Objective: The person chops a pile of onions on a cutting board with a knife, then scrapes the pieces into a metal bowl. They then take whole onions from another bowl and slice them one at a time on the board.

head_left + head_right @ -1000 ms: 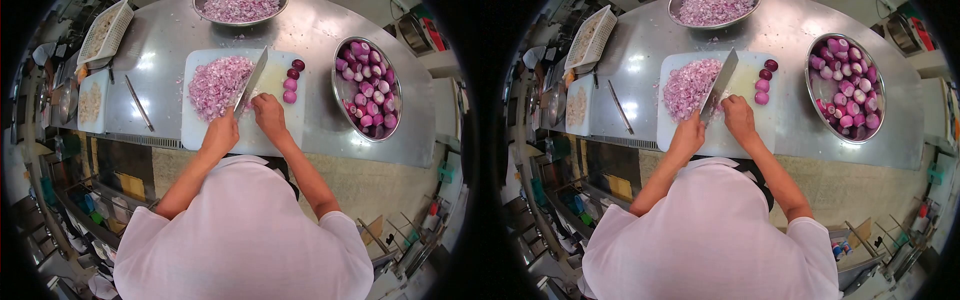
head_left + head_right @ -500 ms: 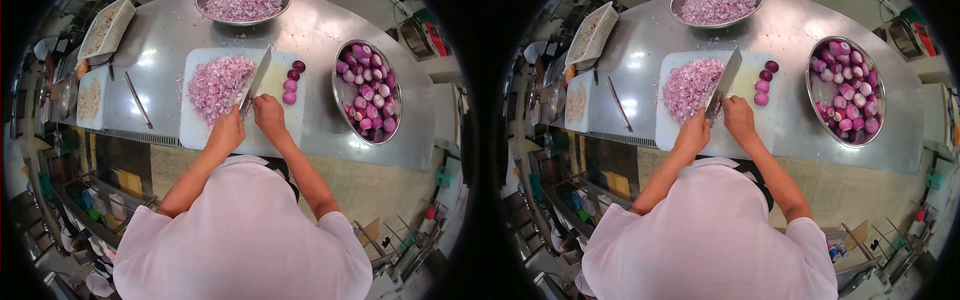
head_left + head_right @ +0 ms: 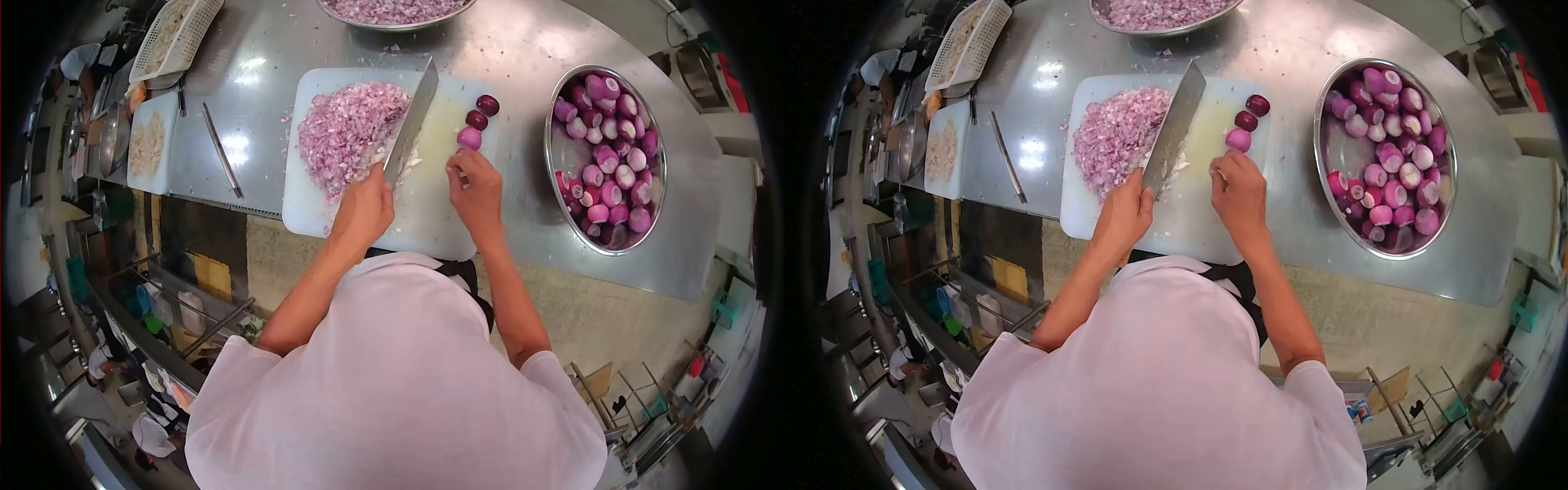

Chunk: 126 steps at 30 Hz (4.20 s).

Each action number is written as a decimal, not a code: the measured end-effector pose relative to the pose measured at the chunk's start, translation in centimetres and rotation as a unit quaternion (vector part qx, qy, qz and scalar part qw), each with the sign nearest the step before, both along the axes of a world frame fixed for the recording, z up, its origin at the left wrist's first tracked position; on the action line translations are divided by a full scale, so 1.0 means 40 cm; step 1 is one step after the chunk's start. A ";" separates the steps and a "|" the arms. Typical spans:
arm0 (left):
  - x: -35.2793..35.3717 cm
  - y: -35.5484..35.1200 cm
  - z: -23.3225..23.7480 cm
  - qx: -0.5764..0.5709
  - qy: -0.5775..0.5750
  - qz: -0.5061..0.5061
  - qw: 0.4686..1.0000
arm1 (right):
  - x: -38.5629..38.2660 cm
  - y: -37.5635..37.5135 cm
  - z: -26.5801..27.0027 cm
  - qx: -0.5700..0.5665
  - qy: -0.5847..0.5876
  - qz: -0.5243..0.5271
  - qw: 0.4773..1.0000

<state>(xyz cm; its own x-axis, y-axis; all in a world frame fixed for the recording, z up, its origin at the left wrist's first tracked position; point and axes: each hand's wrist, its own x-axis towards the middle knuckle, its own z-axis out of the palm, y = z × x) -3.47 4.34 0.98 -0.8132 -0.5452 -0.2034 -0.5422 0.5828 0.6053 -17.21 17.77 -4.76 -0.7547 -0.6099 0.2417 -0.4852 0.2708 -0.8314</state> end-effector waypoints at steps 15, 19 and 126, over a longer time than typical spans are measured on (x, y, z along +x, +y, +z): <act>-0.056 0.036 0.004 -0.002 -0.006 0.037 0.999 | -0.088 0.112 0.035 -0.017 -0.027 -0.021 0.999; -0.056 0.035 -0.049 -0.022 0.019 0.042 0.999 | -0.078 0.131 0.038 -0.017 -0.034 -0.047 0.998; 0.192 -0.023 0.015 -0.064 -0.062 -0.144 0.986 | 0.119 -0.092 -0.105 -0.024 0.195 -0.028 0.980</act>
